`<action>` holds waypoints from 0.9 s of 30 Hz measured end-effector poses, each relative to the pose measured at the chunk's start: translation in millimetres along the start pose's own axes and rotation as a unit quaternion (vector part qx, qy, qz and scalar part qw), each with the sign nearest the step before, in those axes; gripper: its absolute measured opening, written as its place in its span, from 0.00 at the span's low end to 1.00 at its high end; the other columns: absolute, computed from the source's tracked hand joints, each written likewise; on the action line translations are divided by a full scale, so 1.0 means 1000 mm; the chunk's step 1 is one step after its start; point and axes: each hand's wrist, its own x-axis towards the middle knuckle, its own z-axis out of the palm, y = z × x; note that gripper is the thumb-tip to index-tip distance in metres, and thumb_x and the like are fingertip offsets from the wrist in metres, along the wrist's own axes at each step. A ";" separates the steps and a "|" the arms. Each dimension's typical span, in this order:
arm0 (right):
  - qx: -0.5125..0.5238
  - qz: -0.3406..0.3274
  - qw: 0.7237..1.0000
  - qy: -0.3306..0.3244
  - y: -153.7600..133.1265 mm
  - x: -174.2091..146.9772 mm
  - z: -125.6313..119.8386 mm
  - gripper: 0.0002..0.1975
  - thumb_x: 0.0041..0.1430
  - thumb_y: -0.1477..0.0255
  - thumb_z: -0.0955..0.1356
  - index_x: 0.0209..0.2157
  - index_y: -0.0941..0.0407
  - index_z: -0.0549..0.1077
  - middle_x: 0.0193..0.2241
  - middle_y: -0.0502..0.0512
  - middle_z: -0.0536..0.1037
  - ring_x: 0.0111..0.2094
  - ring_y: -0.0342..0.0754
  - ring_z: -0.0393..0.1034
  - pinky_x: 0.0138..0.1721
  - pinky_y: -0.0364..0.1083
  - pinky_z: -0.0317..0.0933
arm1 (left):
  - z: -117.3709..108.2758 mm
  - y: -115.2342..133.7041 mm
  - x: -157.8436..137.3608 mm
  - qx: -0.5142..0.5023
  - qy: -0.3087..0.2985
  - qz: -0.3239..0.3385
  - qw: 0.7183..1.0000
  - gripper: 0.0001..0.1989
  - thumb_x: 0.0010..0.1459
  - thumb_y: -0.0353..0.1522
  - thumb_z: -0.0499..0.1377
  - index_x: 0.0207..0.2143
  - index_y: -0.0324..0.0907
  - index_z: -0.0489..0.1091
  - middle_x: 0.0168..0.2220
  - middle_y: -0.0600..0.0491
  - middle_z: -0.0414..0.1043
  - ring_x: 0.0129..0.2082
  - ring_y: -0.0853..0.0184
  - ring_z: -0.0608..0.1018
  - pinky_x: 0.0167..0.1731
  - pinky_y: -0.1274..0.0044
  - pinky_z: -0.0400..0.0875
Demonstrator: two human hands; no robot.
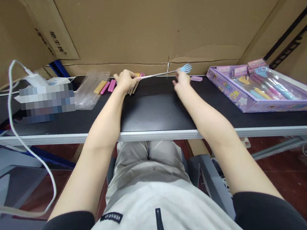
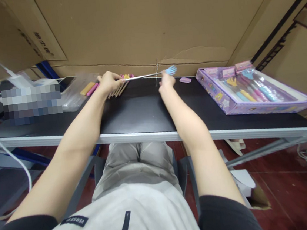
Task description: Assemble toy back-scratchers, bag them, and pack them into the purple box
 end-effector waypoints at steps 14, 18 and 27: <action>0.034 0.066 0.997 -0.003 0.044 0.002 0.051 0.14 0.62 0.60 0.72 0.31 0.54 0.69 0.39 0.50 0.78 0.52 0.47 0.74 0.51 0.51 0.68 | 0.015 0.020 -0.009 0.006 0.002 0.005 1.000 0.11 0.63 0.37 0.61 0.43 0.42 0.79 0.44 0.42 0.81 0.58 0.47 0.72 0.63 0.62 0.50; 0.044 0.083 0.995 -0.015 0.042 0.004 0.048 0.13 0.62 0.63 0.73 0.30 0.55 0.68 0.40 0.50 0.79 0.51 0.46 0.74 0.52 0.51 0.67 | 0.016 0.022 -0.010 -0.008 -0.005 0.006 1.000 0.10 0.62 0.36 0.62 0.43 0.43 0.79 0.41 0.44 0.81 0.58 0.47 0.72 0.63 0.62 0.50; 0.133 0.124 0.976 0.120 0.003 0.045 0.011 0.13 0.67 0.78 0.69 0.28 0.56 0.65 0.28 0.43 0.69 0.35 0.36 0.67 0.50 0.43 0.64 | 0.000 0.003 -0.001 0.010 0.010 -0.010 1.000 0.11 0.64 0.37 0.62 0.43 0.41 0.79 0.35 0.48 0.81 0.58 0.51 0.72 0.65 0.59 0.45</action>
